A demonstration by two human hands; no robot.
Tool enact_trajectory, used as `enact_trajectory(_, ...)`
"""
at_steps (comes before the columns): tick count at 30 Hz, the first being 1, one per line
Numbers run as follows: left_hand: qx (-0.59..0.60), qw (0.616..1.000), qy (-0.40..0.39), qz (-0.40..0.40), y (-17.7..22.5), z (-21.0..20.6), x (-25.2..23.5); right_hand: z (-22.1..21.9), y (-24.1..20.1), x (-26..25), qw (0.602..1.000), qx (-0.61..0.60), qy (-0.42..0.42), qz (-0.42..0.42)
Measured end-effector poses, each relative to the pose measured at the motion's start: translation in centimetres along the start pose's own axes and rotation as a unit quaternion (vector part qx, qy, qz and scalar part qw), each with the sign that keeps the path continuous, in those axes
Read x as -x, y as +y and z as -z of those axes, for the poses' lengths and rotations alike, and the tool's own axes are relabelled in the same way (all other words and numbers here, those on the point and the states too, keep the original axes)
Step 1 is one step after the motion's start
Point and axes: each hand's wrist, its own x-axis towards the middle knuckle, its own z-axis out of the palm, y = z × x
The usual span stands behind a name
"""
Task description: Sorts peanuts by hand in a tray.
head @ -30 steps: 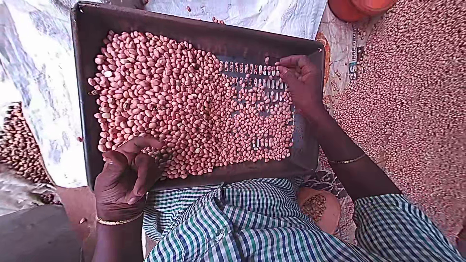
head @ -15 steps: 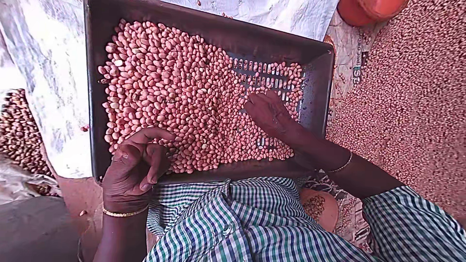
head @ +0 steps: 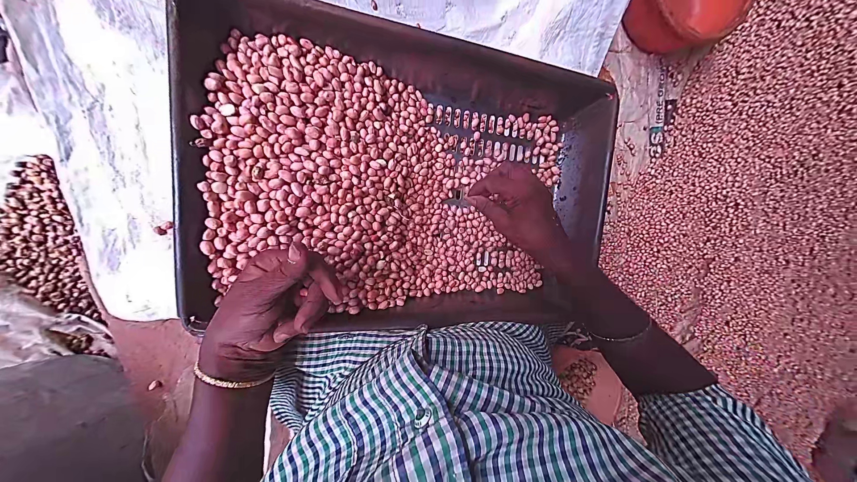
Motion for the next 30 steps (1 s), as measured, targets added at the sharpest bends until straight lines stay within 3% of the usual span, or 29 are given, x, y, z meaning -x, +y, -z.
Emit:
enact_trajectory(3, 0.002, 0.999, -0.022, -0.032, -0.1, -0.2, -0.2, -2.0, 0.7, 1.5, 0.996, 0.069, -0.038, 0.028)
enact_trajectory(6, -0.023, 0.999, -0.014, -0.037, 0.1, -0.1, 0.1, -3.7, 0.5, 1.7, 0.990, 0.132, -0.024, 0.053)
enact_trajectory(11, 0.004, 0.998, -0.013, -0.060, 0.0, -0.4, -0.2, -3.5, -1.6, 0.9, 0.975, 0.203, -0.073, 0.058)
enact_trajectory(16, -0.011, 0.997, -0.011, -0.080, -0.1, -0.4, -0.7, -4.9, -0.5, -0.4, 0.982, 0.183, -0.021, 0.047)
enact_trajectory(21, 0.026, 0.995, -0.010, -0.094, -0.1, -0.3, -0.5, -6.3, 0.1, -0.8, 0.994, 0.095, 0.046, 0.036)
enact_trajectory(23, 0.037, 0.994, -0.017, -0.101, -0.1, -0.1, -0.4, -4.7, 0.4, -0.1, 0.998, -0.043, 0.035, -0.009)
enact_trajectory(25, 0.060, 0.992, -0.015, -0.107, -0.2, 0.1, -0.3, -2.8, 0.4, 1.3, 0.974, -0.213, 0.049, -0.054)
enact_trajectory(27, 0.073, 0.991, -0.002, -0.109, -0.4, 0.1, -0.2, -1.6, -0.4, 2.1, 0.950, -0.291, 0.080, -0.079)
enact_trajectory(30, 0.017, 0.999, 0.011, -0.044, -0.2, -0.3, -0.7, -1.5, -5.1, 0.8, 0.966, -0.245, 0.078, 0.033)
